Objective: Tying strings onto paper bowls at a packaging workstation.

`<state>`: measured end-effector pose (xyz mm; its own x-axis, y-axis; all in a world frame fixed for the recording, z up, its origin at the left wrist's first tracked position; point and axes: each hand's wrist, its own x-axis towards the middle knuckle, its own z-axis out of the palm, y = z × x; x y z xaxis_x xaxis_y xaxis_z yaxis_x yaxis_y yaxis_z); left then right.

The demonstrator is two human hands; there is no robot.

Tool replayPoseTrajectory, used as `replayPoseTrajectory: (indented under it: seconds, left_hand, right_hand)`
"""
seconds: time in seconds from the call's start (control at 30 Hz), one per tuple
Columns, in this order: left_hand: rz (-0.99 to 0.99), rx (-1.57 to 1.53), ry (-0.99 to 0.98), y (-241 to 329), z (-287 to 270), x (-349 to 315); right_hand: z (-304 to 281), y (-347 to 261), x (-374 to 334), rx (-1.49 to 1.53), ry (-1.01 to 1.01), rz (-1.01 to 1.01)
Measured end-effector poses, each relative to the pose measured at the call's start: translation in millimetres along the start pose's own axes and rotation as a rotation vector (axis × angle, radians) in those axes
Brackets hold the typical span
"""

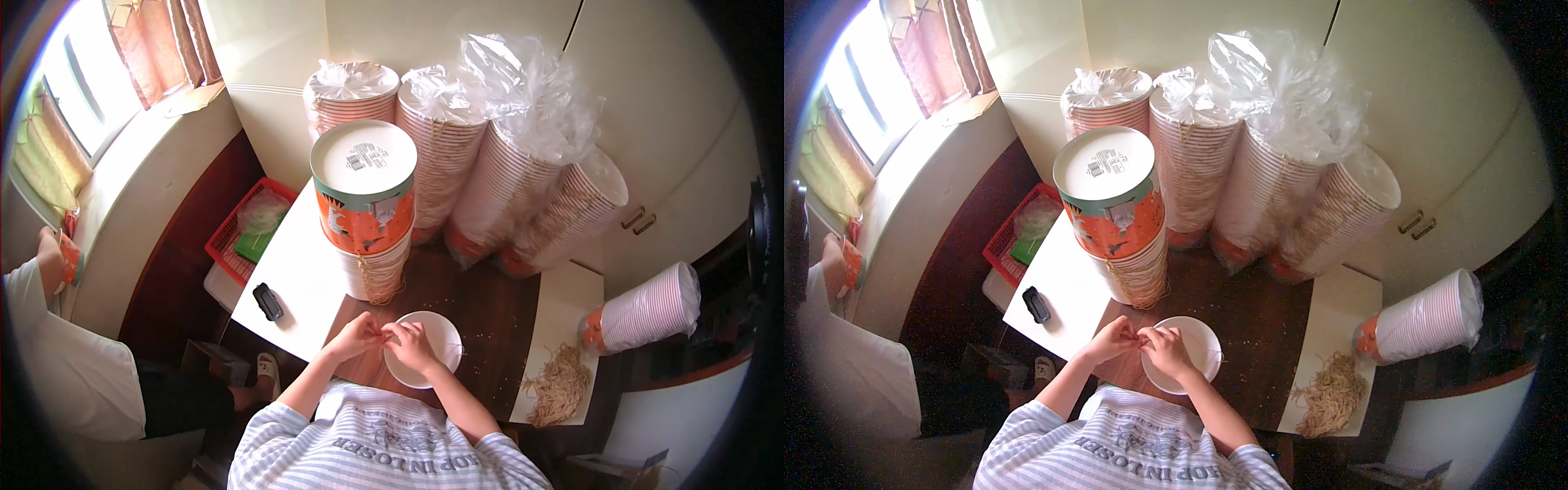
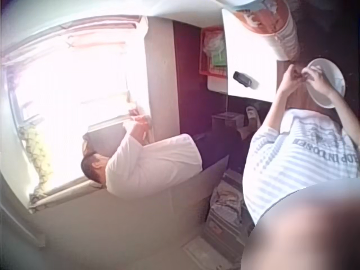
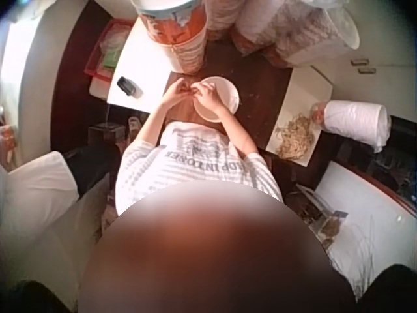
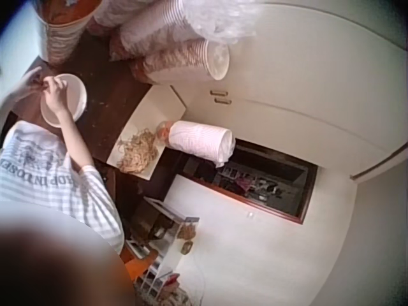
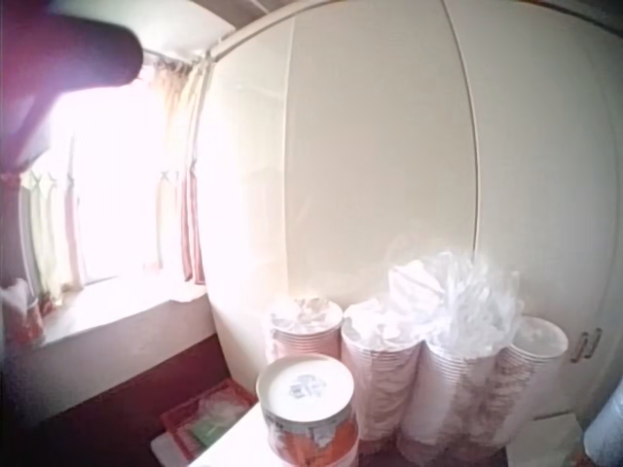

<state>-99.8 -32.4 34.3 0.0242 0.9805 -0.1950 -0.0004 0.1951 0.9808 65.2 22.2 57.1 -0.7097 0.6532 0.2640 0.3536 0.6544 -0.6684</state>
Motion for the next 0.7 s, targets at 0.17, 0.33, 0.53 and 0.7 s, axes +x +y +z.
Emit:
replayPoseTrajectory:
  seconds: [0.17,0.33,0.53,0.7]
  left_hand:
    - [-0.058,-0.406,0.031,12,5,-4]
    - [-0.140,-0.386,0.118,10,8,-11]
    - [-0.253,-0.636,0.236,16,13,-20]
    - [-0.096,-0.044,0.273,-9,11,-25]
  right_hand:
    - [4,4,-4,-0.076,0.112,-0.105]
    - [8,2,-6,-0.079,0.159,-0.151]
    - [9,4,-7,-0.097,0.173,-0.186]
    - [12,9,-9,0.019,0.215,-0.021]
